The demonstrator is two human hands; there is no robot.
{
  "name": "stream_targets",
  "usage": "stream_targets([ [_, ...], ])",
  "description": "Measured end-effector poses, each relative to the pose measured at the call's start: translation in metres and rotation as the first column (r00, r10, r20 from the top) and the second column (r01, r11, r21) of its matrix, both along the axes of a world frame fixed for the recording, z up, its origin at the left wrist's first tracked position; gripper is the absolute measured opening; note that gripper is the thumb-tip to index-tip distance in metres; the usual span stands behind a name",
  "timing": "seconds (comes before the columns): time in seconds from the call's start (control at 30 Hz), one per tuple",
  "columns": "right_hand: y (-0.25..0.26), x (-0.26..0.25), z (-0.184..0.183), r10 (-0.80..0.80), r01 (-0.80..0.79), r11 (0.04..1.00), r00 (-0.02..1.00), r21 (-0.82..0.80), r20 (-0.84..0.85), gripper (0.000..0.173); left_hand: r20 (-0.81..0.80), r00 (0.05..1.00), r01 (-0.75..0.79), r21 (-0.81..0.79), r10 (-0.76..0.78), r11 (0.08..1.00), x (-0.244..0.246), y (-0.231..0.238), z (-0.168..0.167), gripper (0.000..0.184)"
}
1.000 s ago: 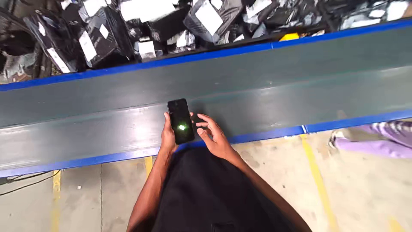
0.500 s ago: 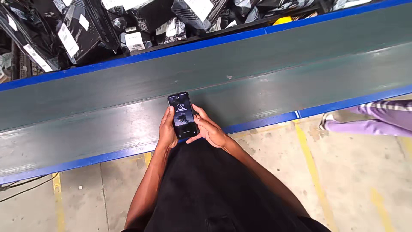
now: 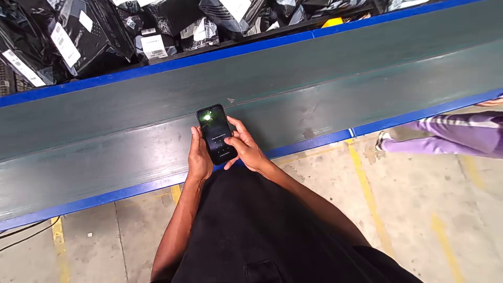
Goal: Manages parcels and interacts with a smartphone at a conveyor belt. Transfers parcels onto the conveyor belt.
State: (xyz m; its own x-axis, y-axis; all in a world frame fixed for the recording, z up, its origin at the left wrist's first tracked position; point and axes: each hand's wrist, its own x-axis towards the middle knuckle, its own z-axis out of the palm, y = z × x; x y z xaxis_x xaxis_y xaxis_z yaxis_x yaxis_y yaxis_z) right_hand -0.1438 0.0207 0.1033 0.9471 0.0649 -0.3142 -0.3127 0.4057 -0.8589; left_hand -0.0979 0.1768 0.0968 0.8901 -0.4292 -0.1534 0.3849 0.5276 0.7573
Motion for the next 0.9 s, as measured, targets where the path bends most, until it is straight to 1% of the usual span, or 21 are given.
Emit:
stream_targets([
  [0.07,0.006,0.001,0.0,-0.046,0.047,0.989,0.999,-0.142,0.008,0.064,0.021,1.0,0.001,0.013,-0.002,1.0,-0.001,-0.002,0.001,0.067],
  [0.1,0.008,0.001,-0.001,-0.051,0.056,0.974,0.998,-0.219,0.03,0.07,0.028,1.0,-0.005,0.02,0.005,1.0,-0.001,-0.003,0.002,0.067],
  [0.17,0.01,0.0,-0.002,-0.002,0.024,0.942,0.998,-0.336,0.066,0.085,0.039,0.999,-0.017,0.033,0.016,0.999,-0.001,-0.003,0.003,0.066],
  [0.2,0.009,-0.001,-0.002,0.025,0.004,0.94,0.996,-0.342,0.08,0.087,0.045,0.999,-0.02,0.034,0.018,0.999,-0.001,-0.003,0.003,0.066],
  [0.23,0.007,-0.001,-0.002,0.045,-0.013,0.952,0.994,-0.306,0.098,0.083,0.044,0.999,-0.02,0.027,0.018,0.999,-0.001,-0.002,0.004,0.065],
  [0.3,0.0,-0.001,-0.003,0.067,-0.045,0.985,0.99,-0.167,0.124,0.069,0.033,0.999,-0.012,-0.006,0.012,1.0,0.0,-0.001,0.005,0.067],
  [0.33,-0.003,-0.002,-0.003,0.079,-0.064,0.992,0.988,-0.113,0.132,0.067,0.027,1.0,-0.006,-0.016,0.006,1.0,0.0,-0.001,0.004,0.068],
  [0.37,-0.004,-0.004,-0.004,0.095,-0.083,0.993,0.985,-0.087,0.144,0.069,0.025,1.0,-0.003,-0.015,0.003,1.0,0.0,0.0,0.003,0.069],
  [0.4,-0.004,-0.005,-0.006,0.106,-0.092,0.991,0.982,-0.093,0.158,0.074,0.024,1.0,-0.005,-0.007,0.005,1.0,0.0,0.0,0.003,0.069],
  [0.47,0.0,-0.007,-0.008,0.081,-0.051,0.981,0.984,-0.186,0.158,0.088,0.023,1.0,-0.008,0.017,0.008,1.0,0.001,-0.001,0.001,0.069],
  [0.5,0.003,-0.008,-0.009,0.057,-0.019,0.971,0.986,-0.24,0.155,0.092,0.023,1.0,-0.007,0.023,0.007,1.0,0.001,-0.002,0.0,0.069],
  [0.53,0.004,-0.008,-0.01,0.033,0.008,0.965,0.988,-0.263,0.154,0.092,0.022,1.0,-0.006,0.021,0.005,1.0,0.0,-0.003,-0.001,0.069],
  [0.57,0.003,-0.007,-0.009,0.016,0.023,0.968,0.988,-0.251,0.154,0.087,0.021,1.0,-0.004,0.014,0.004,1.0,0.0,-0.004,-0.001,0.069],
  [0.63,-0.001,-0.006,-0.007,0.003,0.02,0.986,0.991,-0.166,0.136,0.068,0.018,1.0,0.006,-0.004,-0.006,1.0,0.0,-0.005,0.0,0.069],
  [0.67,-0.002,-0.006,-0.007,-0.008,0.026,0.99,0.992,-0.137,0.125,0.062,0.021,1.0,0.014,-0.011,-0.014,1.0,0.0,-0.005,-0.001,0.069],
  [0.7,-0.002,-0.005,-0.007,-0.028,0.044,0.989,0.993,-0.14,0.112,0.058,0.026,0.999,0.021,-0.014,-0.021,1.0,0.0,-0.005,-0.001,0.069],
  [0.77,0.001,-0.004,-0.009,-0.082,0.104,0.97,0.991,-0.221,0.104,0.057,0.034,0.999,0.027,-0.008,-0.027,1.0,-0.001,-0.007,-0.002,0.069],
  [0.83,0.005,-0.004,-0.011,-0.106,0.143,0.933,0.986,-0.329,0.127,0.066,0.044,0.999,0.018,0.015,-0.019,1.0,-0.003,-0.011,-0.001,0.066],
  [0.9,0.005,-0.004,-0.012,-0.066,0.116,0.913,0.988,-0.391,0.141,0.08,0.06,0.998,0.014,0.034,-0.016,0.999,-0.003,-0.011,0.0,0.065],
])
